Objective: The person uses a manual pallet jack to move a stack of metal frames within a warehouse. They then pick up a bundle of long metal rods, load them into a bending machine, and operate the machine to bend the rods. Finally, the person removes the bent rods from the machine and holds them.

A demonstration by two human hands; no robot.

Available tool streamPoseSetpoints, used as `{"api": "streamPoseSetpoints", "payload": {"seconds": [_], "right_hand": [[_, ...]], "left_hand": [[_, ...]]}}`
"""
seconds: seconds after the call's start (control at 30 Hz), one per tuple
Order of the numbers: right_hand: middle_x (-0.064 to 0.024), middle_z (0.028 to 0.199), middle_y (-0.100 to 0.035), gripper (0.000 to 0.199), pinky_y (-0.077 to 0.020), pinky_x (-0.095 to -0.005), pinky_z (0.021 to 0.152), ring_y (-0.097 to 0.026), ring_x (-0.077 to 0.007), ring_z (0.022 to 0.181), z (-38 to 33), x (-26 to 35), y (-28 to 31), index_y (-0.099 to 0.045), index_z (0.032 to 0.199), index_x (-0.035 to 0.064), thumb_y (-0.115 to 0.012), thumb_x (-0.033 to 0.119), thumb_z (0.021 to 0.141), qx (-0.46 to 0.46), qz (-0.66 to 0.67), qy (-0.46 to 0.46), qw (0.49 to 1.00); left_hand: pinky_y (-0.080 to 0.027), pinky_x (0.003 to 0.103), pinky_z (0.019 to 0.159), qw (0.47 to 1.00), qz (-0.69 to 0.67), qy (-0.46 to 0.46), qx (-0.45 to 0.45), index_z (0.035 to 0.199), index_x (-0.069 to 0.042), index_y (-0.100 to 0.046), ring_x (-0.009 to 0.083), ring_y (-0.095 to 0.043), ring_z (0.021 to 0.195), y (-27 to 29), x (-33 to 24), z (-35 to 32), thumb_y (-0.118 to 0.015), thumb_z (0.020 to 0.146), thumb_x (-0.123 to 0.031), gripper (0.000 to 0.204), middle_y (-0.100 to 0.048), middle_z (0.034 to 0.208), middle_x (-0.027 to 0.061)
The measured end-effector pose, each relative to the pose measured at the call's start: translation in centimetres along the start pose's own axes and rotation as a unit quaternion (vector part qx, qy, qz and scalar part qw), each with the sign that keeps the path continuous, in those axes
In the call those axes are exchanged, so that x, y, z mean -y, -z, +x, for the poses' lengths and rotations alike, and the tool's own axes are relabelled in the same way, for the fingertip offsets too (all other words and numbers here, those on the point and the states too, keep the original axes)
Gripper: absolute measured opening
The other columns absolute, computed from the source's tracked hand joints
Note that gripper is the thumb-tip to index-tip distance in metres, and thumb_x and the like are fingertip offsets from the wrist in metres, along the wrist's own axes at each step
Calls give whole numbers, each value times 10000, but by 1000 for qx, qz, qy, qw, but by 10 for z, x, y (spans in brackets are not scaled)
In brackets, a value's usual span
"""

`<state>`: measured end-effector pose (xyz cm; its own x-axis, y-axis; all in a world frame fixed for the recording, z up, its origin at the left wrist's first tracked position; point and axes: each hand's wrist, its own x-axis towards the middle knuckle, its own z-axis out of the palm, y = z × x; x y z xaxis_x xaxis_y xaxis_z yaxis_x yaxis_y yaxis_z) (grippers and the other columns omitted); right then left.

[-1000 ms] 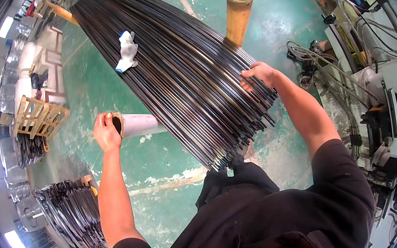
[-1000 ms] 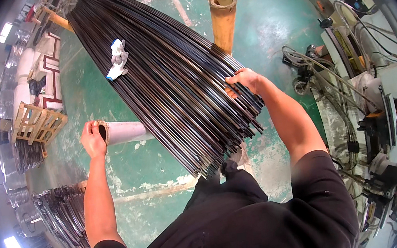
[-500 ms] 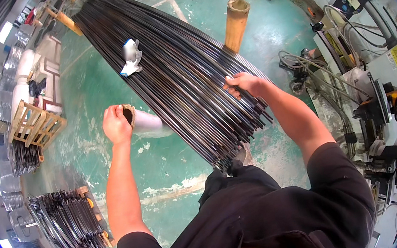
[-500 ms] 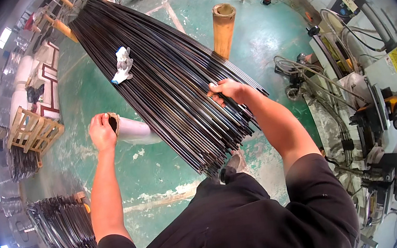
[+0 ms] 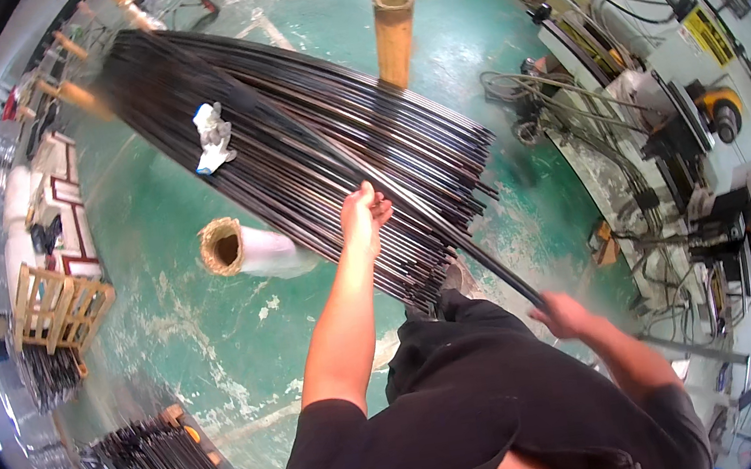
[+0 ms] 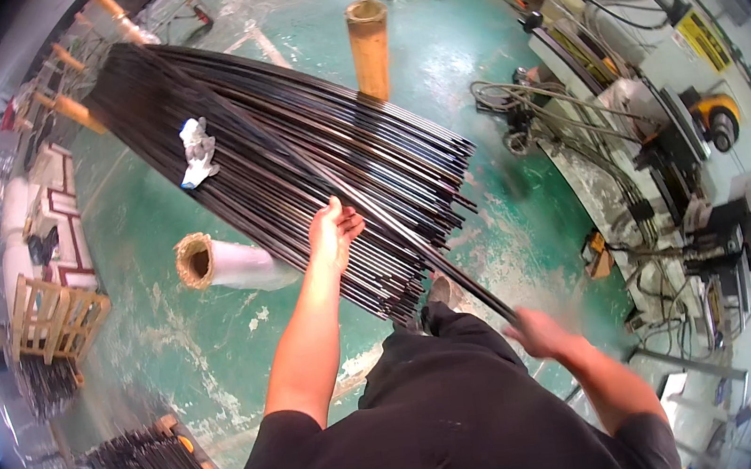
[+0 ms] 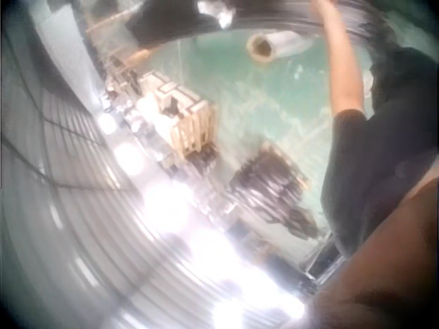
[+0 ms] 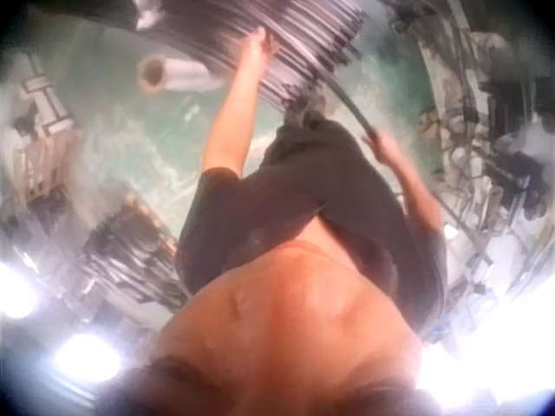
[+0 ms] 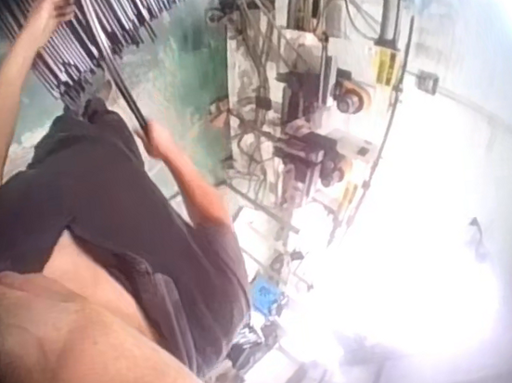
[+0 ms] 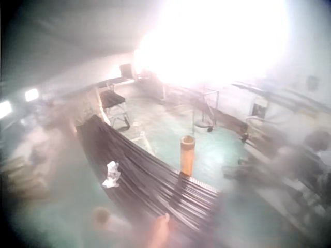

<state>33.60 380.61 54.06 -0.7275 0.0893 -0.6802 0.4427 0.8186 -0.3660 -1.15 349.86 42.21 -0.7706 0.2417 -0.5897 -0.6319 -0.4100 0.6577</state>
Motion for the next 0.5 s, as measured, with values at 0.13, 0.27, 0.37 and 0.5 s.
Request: {"api": "streamPoseSetpoints", "payload": {"seconds": [0.13,0.27,0.37,0.5], "right_hand": [[-238,972,-729,377,-540,-562,816,-683,-495,976,-165,-73,-52,-613,1175,82,-723,394,995,24,-49,-171,984],[-208,939,-738,197,-564,-532,811,-714,-450,944,-227,-111,-111,-658,1008,74,-739,239,939,-61,-87,-306,946],[-163,858,-726,98,-542,-540,773,-710,-419,901,-150,-45,-107,-690,898,104,-716,146,813,-272,6,-308,912],[-152,779,-716,71,-552,-511,676,-722,-388,774,-135,-98,-129,-664,785,98,-691,163,793,-370,-24,-274,887]], "left_hand": [[-605,557,883,973,-206,91,44,1093,-38,-578,354,-711,918,-25,-24,49,-546,1110,-438,401,-723,1021,209],[-565,466,756,988,-110,66,81,1007,-43,-605,282,-644,782,-35,12,66,-619,1097,-283,257,-659,888,105],[-530,442,710,990,-79,116,9,981,-66,-601,231,-568,707,-66,36,33,-615,1096,-217,190,-588,830,63],[-512,451,757,980,-93,153,81,933,-71,-605,232,-551,724,-100,51,11,-606,1097,-249,242,-577,819,66]]}}
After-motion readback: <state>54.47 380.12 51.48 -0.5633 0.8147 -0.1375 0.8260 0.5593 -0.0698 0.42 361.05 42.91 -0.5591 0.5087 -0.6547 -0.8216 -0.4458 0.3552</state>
